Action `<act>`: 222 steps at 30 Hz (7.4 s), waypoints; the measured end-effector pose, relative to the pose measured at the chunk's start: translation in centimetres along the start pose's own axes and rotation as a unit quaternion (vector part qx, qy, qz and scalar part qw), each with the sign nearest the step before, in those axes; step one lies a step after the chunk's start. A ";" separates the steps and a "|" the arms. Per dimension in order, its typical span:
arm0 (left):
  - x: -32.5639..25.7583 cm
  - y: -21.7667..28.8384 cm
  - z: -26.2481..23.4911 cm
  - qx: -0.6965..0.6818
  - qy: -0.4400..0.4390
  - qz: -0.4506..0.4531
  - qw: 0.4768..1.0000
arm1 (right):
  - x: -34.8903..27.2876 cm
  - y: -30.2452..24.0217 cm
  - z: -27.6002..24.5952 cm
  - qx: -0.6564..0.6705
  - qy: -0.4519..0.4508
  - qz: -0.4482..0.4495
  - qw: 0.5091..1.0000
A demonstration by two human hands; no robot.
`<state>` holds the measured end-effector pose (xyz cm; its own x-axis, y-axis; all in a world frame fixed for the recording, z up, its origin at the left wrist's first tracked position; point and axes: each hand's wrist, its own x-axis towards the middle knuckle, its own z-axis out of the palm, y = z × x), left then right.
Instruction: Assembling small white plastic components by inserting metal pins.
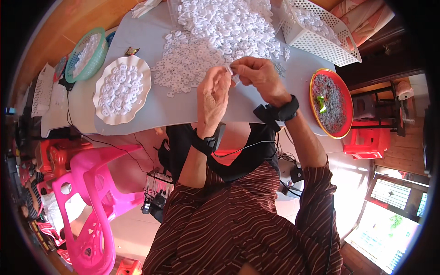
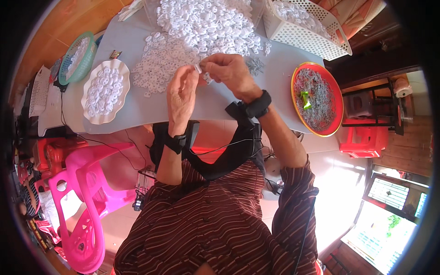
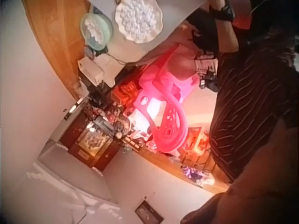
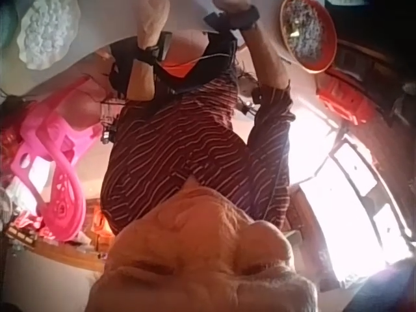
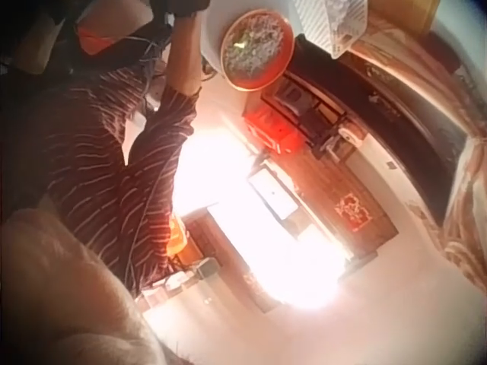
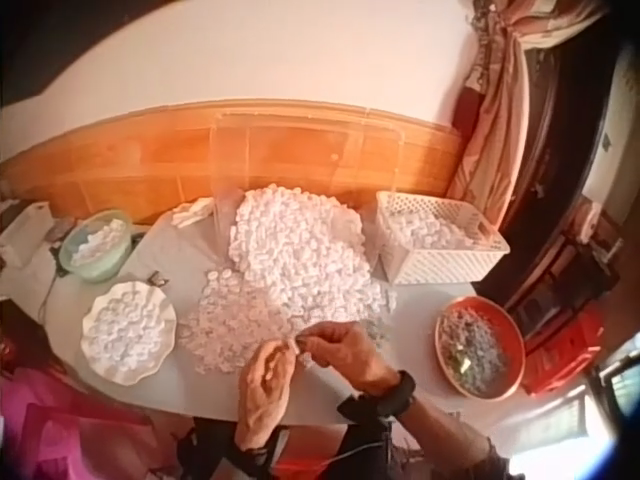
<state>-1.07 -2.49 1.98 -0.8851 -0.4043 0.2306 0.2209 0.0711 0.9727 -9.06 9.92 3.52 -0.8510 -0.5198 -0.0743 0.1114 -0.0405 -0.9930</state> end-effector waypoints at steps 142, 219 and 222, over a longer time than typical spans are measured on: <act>-1.4 -1.7 2.0 -0.025 -0.092 -0.020 0.995 | -0.5 -1.7 -3.7 -0.776 0.044 -0.106 0.620; -1.7 -1.5 1.1 -0.069 -0.160 -0.027 0.984 | -4.6 2.1 -1.7 0.025 0.016 -0.063 0.998; -1.9 -1.7 1.2 -0.027 -0.143 0.005 0.989 | -4.6 2.2 -1.3 -0.019 0.039 -0.070 0.997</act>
<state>-0.24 -0.78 -0.10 -0.9605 -0.1292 0.2464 0.2456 0.0226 0.9691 -5.56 13.39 1.60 -0.8947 -0.4426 0.0606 -0.0303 -0.0753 -0.9967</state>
